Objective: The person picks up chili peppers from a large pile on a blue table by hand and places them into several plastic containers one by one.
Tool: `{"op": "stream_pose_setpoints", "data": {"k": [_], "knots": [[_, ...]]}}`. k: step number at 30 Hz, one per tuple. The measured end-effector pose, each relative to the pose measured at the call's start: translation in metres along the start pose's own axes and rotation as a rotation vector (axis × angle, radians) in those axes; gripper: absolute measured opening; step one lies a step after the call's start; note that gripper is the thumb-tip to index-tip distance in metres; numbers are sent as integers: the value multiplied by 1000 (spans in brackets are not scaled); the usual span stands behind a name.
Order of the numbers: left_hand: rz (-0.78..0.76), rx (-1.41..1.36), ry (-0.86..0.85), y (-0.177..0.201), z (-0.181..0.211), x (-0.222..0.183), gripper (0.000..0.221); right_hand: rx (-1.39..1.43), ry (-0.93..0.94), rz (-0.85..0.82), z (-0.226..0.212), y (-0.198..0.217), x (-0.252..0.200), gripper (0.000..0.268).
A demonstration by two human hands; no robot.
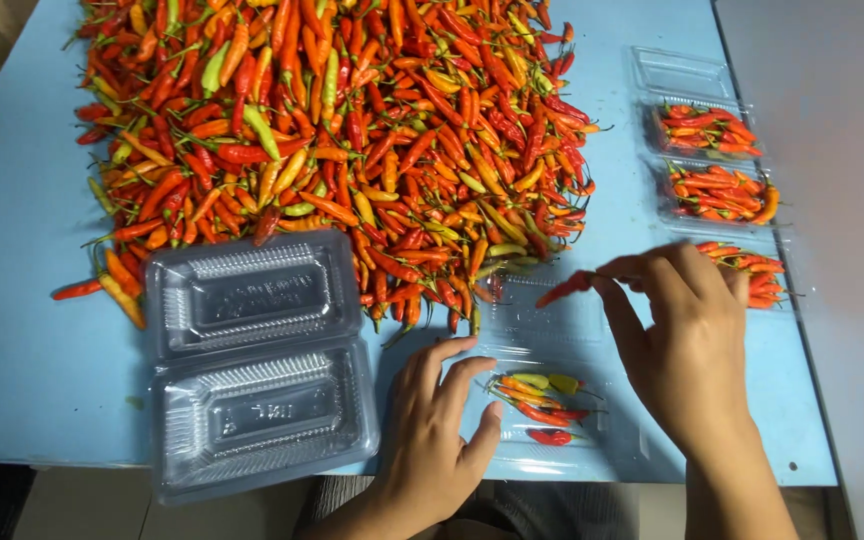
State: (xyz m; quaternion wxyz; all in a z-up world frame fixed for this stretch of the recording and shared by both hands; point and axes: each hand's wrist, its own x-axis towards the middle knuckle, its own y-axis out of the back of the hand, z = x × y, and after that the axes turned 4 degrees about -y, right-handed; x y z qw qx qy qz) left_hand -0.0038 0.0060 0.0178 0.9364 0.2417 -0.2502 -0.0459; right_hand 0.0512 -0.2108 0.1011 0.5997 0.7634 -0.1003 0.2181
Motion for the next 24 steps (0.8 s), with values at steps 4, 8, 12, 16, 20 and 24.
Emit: {"op": "stream_pose_setpoints", "data": {"k": [4, 8, 12, 16, 20, 24], "knots": [[-13, -28, 5, 4, 2, 2, 28, 84, -136, -35, -5, 14, -42, 6], [-21, 13, 34, 1, 1, 0, 28, 367, -253, -142, -16, 5, -77, 3], [-4, 17, 17, -1, 1, -1, 27, 441, -297, -216, -17, -14, -106, 5], [2, 60, -57, 0, 4, 0, 20, 337, -258, -283, 0, -10, -116, 11], [0, 96, -85, -1, 4, 1, 21, 186, -258, -289, 8, -2, -117, 15], [14, 124, -64, -5, 0, -3, 21, 294, -367, -187, 15, -15, -120, 5]]}}
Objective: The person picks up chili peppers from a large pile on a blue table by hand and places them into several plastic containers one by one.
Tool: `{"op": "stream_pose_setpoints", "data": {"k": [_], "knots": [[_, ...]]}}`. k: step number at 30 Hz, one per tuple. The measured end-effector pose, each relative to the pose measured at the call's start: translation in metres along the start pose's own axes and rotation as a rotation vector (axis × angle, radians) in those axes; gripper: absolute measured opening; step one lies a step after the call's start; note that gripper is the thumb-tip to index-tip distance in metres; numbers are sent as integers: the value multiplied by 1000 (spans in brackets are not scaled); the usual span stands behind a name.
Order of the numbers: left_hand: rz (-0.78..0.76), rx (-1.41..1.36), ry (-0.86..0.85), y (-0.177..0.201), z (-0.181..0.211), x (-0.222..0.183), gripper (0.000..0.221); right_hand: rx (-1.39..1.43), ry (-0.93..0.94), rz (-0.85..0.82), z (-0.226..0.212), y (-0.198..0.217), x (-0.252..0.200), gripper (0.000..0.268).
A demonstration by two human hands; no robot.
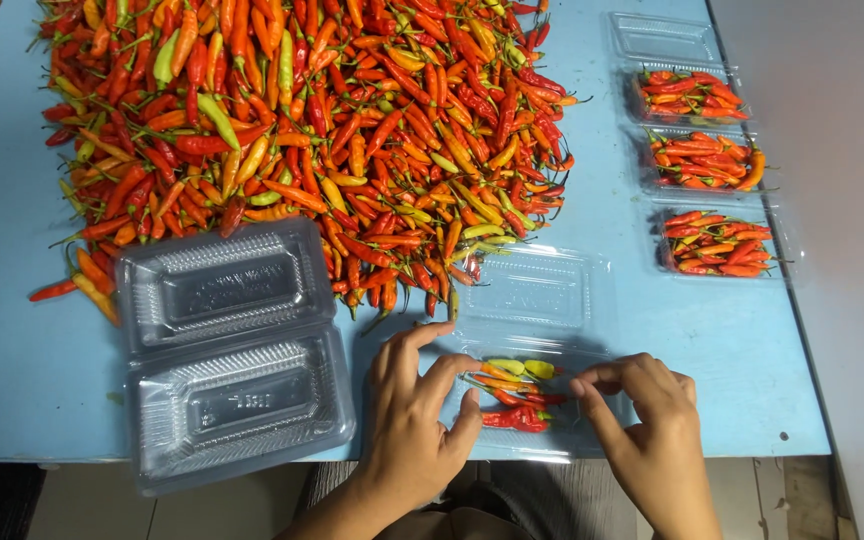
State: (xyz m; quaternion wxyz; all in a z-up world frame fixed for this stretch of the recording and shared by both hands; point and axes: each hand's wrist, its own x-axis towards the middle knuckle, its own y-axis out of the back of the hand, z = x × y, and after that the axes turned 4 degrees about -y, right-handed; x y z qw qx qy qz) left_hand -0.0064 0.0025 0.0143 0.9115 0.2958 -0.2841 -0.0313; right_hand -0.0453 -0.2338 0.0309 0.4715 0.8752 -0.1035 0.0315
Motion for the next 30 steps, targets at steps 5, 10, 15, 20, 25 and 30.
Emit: {"op": "stream_pose_setpoints", "data": {"k": [5, 10, 15, 20, 25, 30], "knots": [[1, 30, -15, -1, 2, 1, 21, 112, -8, 103, 5, -19, 10, 6], [16, 12, 1, 2, 3, 4, 26, 57, 65, 18, -6, -1, 41, 9], [5, -32, 12, 5, 5, 3, 29, -12, 349, -150, -51, 13, 99, 21], [16, -42, 13, 2, 2, 1, 31, -142, 427, -137, -45, -35, 165, 37], [10, -53, 14, 0, 1, -1, 31, -232, 369, -165, -53, -69, 194, 54], [-19, -70, 30, 2, 2, 0, 32, -99, 282, -238, -66, -73, 205, 32]]}}
